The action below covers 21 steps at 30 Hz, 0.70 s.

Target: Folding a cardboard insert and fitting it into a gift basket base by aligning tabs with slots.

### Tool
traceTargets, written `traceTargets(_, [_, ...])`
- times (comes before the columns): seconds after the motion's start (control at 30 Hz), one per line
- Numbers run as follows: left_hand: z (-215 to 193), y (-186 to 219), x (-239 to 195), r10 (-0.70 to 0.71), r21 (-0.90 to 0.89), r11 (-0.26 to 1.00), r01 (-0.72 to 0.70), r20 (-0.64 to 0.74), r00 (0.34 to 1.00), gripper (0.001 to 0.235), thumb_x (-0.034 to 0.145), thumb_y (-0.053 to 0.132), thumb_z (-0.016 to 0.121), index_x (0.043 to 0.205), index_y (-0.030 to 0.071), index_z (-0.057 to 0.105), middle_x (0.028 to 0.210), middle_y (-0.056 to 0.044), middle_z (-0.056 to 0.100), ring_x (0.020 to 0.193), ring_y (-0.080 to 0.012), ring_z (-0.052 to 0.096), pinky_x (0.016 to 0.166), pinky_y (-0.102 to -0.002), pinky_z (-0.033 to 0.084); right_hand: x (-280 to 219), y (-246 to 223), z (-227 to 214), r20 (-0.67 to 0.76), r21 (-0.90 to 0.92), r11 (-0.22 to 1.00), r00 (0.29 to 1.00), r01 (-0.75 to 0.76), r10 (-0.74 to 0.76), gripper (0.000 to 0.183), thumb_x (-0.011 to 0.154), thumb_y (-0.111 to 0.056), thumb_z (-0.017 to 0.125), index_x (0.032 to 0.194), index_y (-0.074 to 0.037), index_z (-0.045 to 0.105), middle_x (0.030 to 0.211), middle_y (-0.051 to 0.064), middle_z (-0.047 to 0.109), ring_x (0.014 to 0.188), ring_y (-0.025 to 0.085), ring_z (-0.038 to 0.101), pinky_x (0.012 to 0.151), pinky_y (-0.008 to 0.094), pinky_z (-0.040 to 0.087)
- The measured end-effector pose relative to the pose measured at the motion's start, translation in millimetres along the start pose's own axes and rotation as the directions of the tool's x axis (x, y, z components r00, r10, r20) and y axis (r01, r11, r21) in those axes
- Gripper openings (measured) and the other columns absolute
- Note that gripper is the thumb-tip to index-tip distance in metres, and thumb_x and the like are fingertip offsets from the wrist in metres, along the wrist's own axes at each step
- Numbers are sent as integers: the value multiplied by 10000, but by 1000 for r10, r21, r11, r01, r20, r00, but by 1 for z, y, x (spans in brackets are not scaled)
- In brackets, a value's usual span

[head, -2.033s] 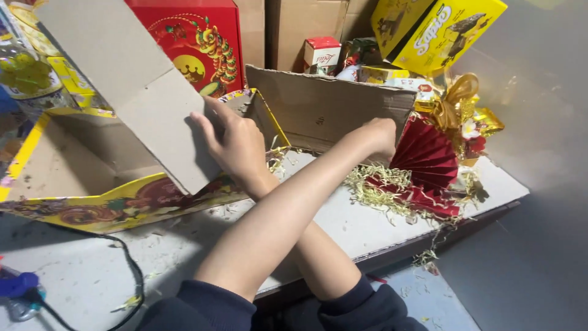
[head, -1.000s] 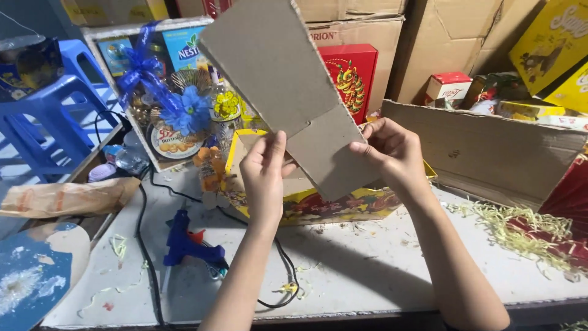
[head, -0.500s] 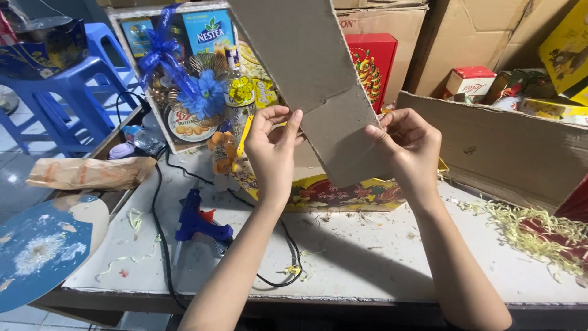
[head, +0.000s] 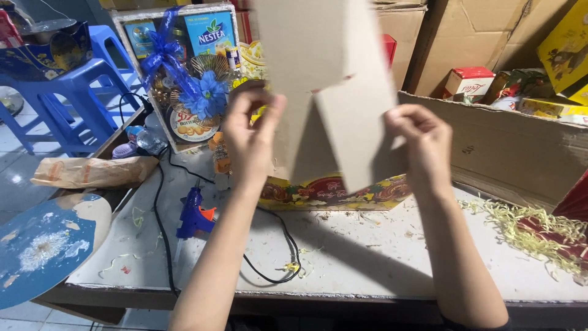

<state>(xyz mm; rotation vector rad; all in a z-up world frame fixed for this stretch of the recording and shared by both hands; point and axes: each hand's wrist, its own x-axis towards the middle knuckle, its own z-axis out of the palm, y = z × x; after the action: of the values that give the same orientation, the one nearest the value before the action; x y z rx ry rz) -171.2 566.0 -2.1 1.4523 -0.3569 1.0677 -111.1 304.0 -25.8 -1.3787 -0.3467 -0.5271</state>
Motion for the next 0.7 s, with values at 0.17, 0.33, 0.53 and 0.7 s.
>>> traceTargets(0.17, [-39, 14, -9, -108, 48, 992, 115, -126, 986, 209, 1057, 322, 635, 1064, 120, 583, 892, 28, 577, 756, -65, 493, 636, -207, 402, 46, 31, -58, -170, -195, 945, 940, 263, -297, 91, 1054, -102, 802, 1027, -120, 716, 911, -27, 711, 809, 12, 613, 756, 180, 502])
traceTargets(0.33, [-39, 3, -44, -280, 14, 960, 281, -33, 959, 244, 1070, 374, 596, 1023, 143, 533, 853, 41, 499, 746, -80, 409, 704, -249, 373, 73, 58, -48, 98, -550, 731, 900, 405, -425, 104, 1052, -69, 745, 1056, -87, 642, 945, 60, 704, 856, 151, 650, 700, 310, 488])
traceTargets(0.53, [-19, 18, -95, -621, 46, 782, 622, -32, 783, 405, 977, 451, 588, 1193, 111, 635, 1102, -52, 745, 1013, -159, 671, 986, -286, 500, 65, 77, -24, 427, -766, 584, 893, 270, 146, 135, 902, -227, 672, 1019, -205, 737, 998, 31, 821, 1027, 248, 722, 935, 431, 448])
traceTargets(0.7, [1, -9, -136, -706, -88, 708, 701, -65, 705, 470, 945, 370, 699, 1219, -6, 768, 910, -19, 745, 897, -82, 639, 846, -230, 516, 41, 42, -10, 445, -695, 679, 883, 236, 148, 176, 978, 11, 613, 1018, -71, 763, 931, 64, 797, 800, 164, 734, 766, 331, 555])
